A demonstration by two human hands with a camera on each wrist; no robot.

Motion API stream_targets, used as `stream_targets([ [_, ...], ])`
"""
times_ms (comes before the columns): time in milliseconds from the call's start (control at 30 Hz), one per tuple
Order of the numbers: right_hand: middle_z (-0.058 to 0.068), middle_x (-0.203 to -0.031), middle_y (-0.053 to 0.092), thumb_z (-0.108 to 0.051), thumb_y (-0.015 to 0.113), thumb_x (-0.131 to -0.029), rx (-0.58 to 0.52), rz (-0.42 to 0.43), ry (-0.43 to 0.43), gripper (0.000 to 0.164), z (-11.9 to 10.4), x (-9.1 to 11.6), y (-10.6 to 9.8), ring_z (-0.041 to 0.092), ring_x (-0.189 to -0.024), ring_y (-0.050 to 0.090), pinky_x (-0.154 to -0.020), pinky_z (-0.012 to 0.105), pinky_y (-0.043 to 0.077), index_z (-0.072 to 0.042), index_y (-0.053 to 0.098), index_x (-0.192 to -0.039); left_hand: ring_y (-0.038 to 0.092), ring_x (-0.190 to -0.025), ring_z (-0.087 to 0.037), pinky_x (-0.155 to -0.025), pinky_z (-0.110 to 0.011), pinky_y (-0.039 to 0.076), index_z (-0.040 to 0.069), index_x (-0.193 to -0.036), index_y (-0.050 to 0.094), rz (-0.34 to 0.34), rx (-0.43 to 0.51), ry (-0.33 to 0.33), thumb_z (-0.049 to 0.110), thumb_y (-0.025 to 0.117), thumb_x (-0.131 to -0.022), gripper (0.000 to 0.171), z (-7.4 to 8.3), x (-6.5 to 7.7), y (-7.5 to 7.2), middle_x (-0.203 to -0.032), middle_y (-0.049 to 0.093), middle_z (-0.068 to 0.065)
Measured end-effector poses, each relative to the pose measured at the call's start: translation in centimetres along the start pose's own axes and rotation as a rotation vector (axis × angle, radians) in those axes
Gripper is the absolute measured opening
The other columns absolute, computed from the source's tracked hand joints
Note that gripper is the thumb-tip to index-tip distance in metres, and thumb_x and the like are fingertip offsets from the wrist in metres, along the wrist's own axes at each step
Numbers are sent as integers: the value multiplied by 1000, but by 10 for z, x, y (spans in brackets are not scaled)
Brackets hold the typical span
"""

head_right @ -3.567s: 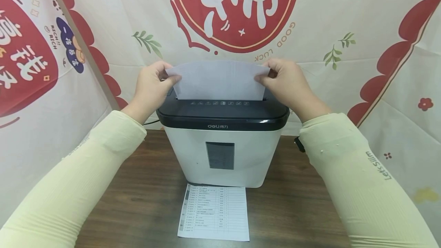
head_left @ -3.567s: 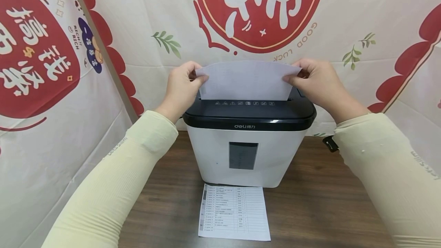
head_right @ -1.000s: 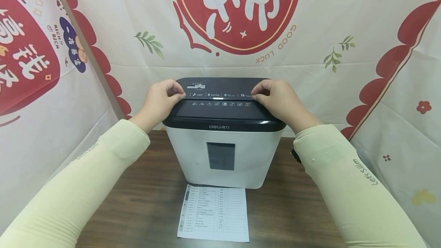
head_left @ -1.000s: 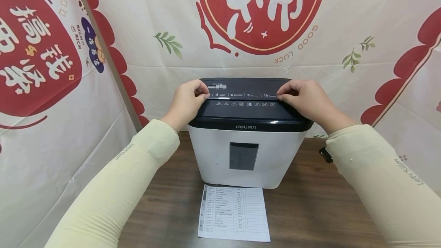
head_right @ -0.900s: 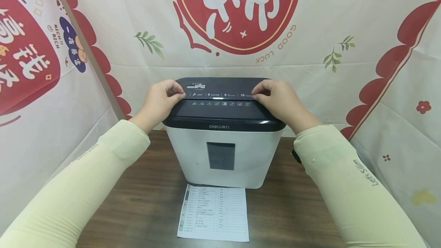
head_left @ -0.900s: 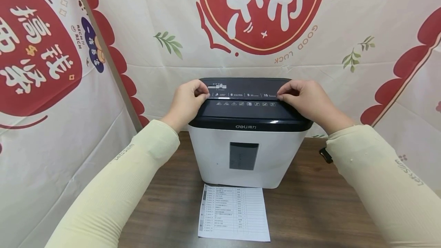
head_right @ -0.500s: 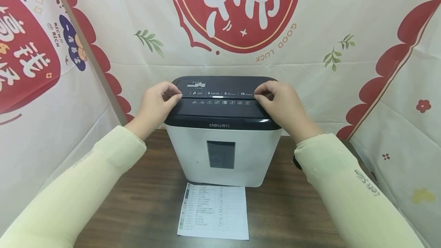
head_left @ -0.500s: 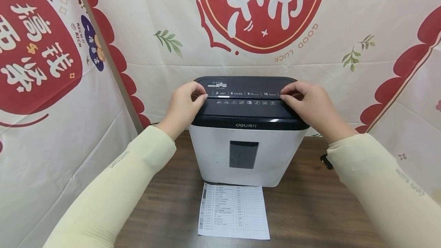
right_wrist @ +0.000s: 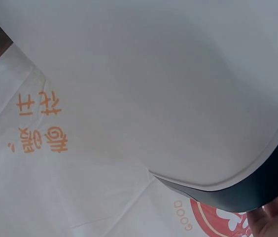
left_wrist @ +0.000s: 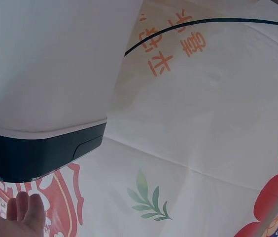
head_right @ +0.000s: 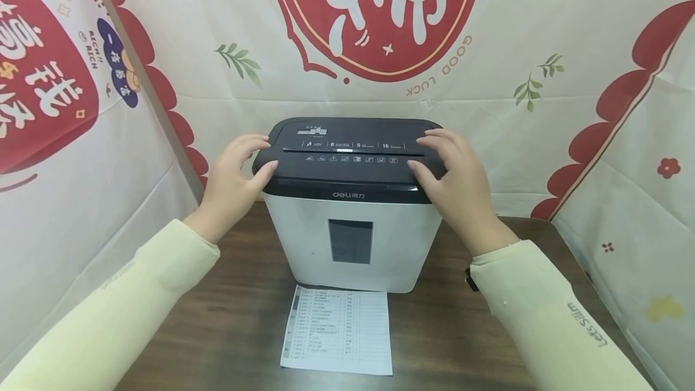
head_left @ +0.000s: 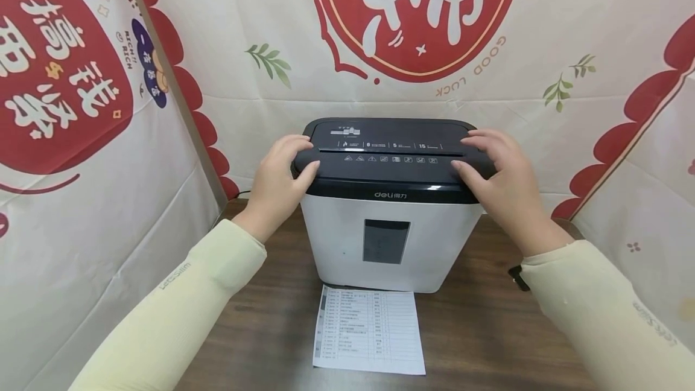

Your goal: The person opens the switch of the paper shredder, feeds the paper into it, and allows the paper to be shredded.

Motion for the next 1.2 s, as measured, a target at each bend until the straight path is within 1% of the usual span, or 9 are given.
stream_targets([
  [167,20,-129,56,-1,75,-81,-20,89,-25,39,2,11,-6,34,-126,45,-108,45,33,5,63,-117,53,-118,-27,-102,-37,42,-4,-112,63,54,24,33,4,68,-87,26,-4,13,-9,-123,59,-16],
  [267,19,-129,57,1,76,-79,-32,158,-37,40,6,18,-10,33,-125,46,-107,32,34,6,63,-117,53,-117,-27,-100,-38,43,-5,-110,63,94,47,35,1,68,-86,25,-10,22,-13,-121,59,-18],
  [400,20,-128,57,4,76,-77,-62,242,-33,43,12,29,-17,32,-123,48,-100,16,33,7,62,-117,54,-115,-27,-97,-40,45,-4,-110,63,137,68,-8,0,70,-84,27,-22,37,-16,-120,60,-17],
  [533,21,-127,58,6,77,-75,-60,307,-25,47,19,41,-23,27,-123,48,-96,14,33,6,61,-119,55,-113,-28,-94,-42,45,-2,-113,63,166,75,-66,1,71,-83,31,-35,50,-19,-119,60,-15],
  [700,20,-124,60,7,76,-72,-76,415,-46,47,29,57,-29,16,-121,51,-98,18,36,7,63,-117,55,-112,-29,-93,-43,45,-3,-115,62,206,90,-127,-1,72,-82,34,-49,63,-22,-120,60,-17],
  [800,22,-122,61,2,76,-74,-83,451,-69,43,34,64,-32,16,-121,52,-100,22,36,8,63,-115,53,-114,-28,-93,-41,44,-3,-117,61,219,100,-148,-1,72,-82,36,-55,69,-23,-121,59,-16],
  [967,24,-124,59,-15,73,-82,-71,451,-81,44,41,76,-32,18,-122,50,-103,24,34,8,62,-117,52,-115,-28,-93,-42,42,-2,-118,60,218,89,-149,-1,72,-82,38,-58,77,-20,-122,58,-17],
  [1067,25,-124,58,-27,70,-85,-62,449,-70,51,45,83,-30,17,-124,48,-105,25,33,9,60,-119,49,-120,-29,-97,-45,41,-2,-119,59,195,64,-151,1,73,-82,40,-57,81,-17,-125,56,-17],
  [1200,26,-126,57,-49,67,-86,-46,441,-50,68,50,93,-26,18,-126,46,-105,24,31,8,58,-121,46,-124,-31,-102,-46,38,-1,-121,57,150,23,-155,4,73,-82,43,-58,86,-13,-129,53,-18],
])
Point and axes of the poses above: each hand's wrist, its own x-axis away from the middle knuckle, its own y-axis out of the palm, z = x × y, the point moved 9 cm from there along -x, towards the middle knuckle
